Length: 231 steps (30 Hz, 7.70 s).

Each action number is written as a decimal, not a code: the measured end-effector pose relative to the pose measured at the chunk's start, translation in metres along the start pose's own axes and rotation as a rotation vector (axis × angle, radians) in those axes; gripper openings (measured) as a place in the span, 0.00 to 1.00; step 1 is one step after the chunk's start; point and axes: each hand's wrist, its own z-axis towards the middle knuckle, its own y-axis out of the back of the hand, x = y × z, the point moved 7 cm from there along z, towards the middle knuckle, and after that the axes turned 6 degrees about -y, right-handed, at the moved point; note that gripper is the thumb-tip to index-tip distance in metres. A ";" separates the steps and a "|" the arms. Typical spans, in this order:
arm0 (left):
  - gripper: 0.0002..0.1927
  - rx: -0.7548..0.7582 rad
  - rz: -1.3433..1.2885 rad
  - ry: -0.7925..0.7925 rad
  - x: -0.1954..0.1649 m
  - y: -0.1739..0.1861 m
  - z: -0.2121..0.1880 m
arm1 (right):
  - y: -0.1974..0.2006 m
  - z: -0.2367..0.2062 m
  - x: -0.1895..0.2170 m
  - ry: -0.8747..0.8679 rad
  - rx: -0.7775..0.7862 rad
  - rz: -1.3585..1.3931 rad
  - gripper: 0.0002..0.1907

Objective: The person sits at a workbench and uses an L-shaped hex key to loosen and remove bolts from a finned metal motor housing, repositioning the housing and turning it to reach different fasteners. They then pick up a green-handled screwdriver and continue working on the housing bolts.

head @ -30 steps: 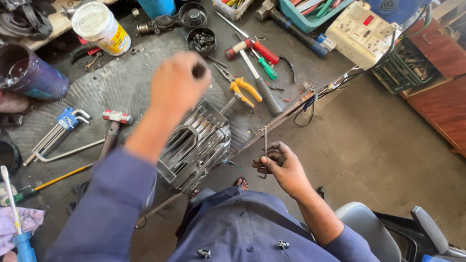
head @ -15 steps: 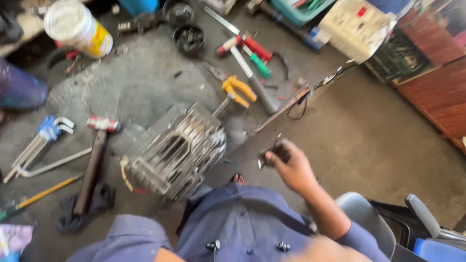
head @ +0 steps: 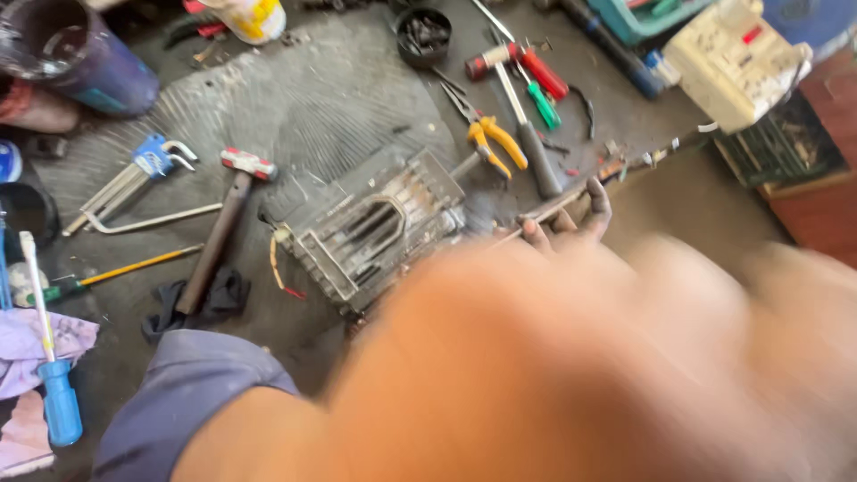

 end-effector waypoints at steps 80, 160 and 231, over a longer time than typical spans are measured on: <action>0.30 0.581 0.080 0.052 0.254 -0.050 -0.157 | -0.037 0.022 0.014 0.256 -0.596 0.480 0.27; 0.17 -0.370 -1.013 1.406 0.158 -0.203 -0.296 | 0.054 -0.088 -0.088 -0.513 0.165 -0.027 0.12; 0.16 -0.809 -1.417 1.425 0.161 -0.231 -0.322 | 0.046 -0.054 -0.085 -0.839 0.518 0.032 0.12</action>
